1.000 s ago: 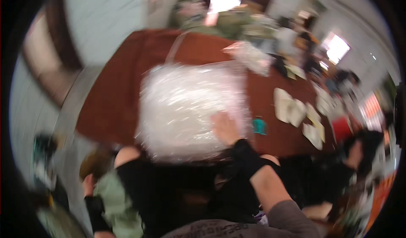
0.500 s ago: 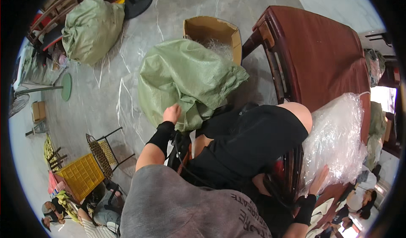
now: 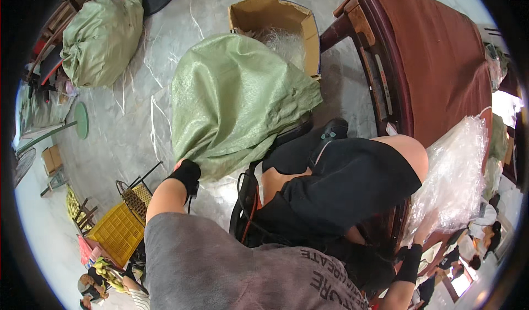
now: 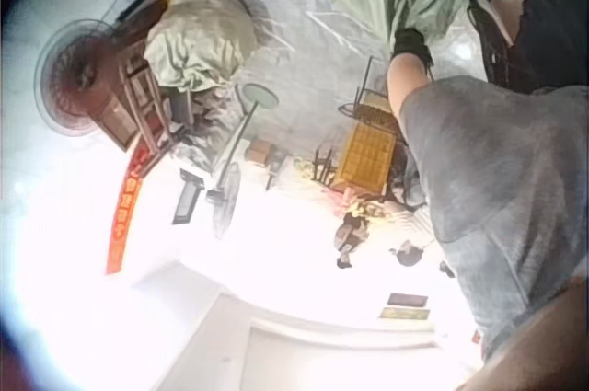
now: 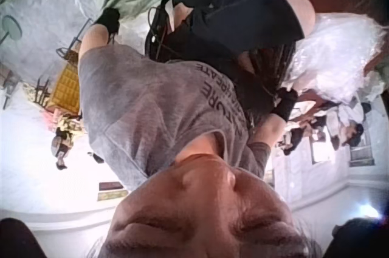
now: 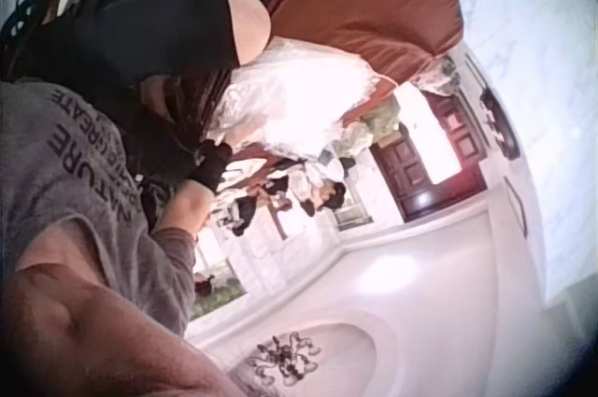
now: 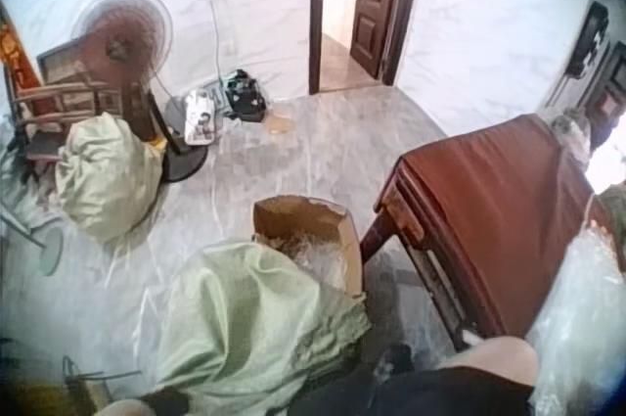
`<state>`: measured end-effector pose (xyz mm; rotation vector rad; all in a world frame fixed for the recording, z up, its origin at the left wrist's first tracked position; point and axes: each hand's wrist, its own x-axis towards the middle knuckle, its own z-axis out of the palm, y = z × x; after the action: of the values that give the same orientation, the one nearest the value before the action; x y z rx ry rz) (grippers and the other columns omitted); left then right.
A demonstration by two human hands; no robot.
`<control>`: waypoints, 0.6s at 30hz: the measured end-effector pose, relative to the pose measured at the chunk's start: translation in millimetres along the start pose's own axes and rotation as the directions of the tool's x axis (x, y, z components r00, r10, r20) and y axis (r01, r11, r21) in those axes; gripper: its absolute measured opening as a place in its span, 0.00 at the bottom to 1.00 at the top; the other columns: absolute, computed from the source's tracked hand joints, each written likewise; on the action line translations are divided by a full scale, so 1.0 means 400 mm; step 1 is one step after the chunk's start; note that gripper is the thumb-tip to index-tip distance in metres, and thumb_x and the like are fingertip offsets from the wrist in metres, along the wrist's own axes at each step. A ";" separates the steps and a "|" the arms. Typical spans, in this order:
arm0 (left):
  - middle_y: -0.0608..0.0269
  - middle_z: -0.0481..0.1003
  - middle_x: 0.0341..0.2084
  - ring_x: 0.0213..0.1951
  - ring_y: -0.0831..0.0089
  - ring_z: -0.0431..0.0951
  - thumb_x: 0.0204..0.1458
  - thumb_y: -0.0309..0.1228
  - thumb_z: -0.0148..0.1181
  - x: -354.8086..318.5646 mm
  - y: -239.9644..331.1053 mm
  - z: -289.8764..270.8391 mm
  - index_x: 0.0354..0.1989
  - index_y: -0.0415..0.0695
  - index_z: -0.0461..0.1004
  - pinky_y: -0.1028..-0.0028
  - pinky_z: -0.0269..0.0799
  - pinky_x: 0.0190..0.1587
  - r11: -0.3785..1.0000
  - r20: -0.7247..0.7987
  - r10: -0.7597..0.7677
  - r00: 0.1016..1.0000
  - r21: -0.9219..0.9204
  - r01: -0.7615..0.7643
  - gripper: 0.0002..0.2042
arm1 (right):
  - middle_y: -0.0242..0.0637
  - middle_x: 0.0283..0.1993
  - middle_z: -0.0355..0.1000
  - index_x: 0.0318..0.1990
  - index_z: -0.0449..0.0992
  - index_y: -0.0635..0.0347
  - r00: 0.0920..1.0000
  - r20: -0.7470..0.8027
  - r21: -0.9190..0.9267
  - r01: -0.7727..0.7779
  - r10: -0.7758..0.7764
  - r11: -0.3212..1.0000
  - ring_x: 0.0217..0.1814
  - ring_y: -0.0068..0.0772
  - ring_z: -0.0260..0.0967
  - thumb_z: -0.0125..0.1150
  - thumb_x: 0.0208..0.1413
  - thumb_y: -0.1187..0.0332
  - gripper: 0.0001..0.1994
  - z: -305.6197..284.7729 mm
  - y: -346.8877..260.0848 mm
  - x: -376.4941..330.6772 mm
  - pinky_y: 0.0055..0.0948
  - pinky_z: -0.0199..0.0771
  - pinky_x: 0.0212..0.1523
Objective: Packaging pairs of sandals into individual plastic bags from larger storage sacks.
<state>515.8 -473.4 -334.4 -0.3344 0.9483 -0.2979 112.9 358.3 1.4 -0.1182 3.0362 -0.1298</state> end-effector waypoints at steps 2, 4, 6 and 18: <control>0.57 0.78 0.43 0.42 0.62 0.79 0.54 0.37 0.49 0.031 -0.008 0.089 0.45 0.48 0.78 0.58 0.74 0.43 0.961 -0.437 0.245 0.865 -0.005 -0.275 0.15 | 0.50 0.73 0.42 0.68 0.46 0.69 1.000 0.013 0.076 -0.004 0.003 0.997 0.75 0.45 0.36 0.38 0.67 0.62 0.27 0.035 0.060 0.056 0.36 0.33 0.73; 0.53 0.77 0.44 0.47 0.63 0.77 0.53 0.36 0.48 -0.158 0.078 -0.095 0.44 0.45 0.77 0.60 0.71 0.50 0.829 -0.774 0.469 0.426 0.220 -0.513 0.15 | 0.50 0.73 0.41 0.68 0.46 0.69 0.996 -0.012 0.069 -0.090 0.091 0.994 0.76 0.45 0.35 0.37 0.67 0.61 0.28 -0.029 0.116 -0.005 0.36 0.31 0.73; 0.50 0.78 0.26 0.31 0.54 0.81 0.52 0.41 0.53 -0.316 0.044 -0.145 0.30 0.41 0.78 0.57 0.75 0.32 0.714 -0.841 0.507 0.189 0.286 -0.640 0.15 | 0.49 0.73 0.41 0.68 0.46 0.68 0.998 0.018 0.083 -0.069 0.067 0.994 0.76 0.44 0.36 0.37 0.67 0.60 0.28 -0.019 0.067 0.032 0.35 0.31 0.73; 0.62 0.78 0.25 0.29 0.60 0.81 0.52 0.39 0.56 -0.385 0.038 -0.268 0.51 0.48 0.62 0.62 0.76 0.28 0.781 -0.920 -0.298 0.255 -0.389 -0.488 0.20 | 0.47 0.74 0.39 0.69 0.43 0.66 0.993 -0.006 0.189 -0.115 0.118 0.975 0.76 0.42 0.34 0.32 0.68 0.56 0.29 0.021 -0.018 0.011 0.34 0.32 0.73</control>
<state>343.9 -415.4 -284.7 -0.7401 2.4024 0.0100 109.8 350.0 -6.6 0.0761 3.0178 -0.4086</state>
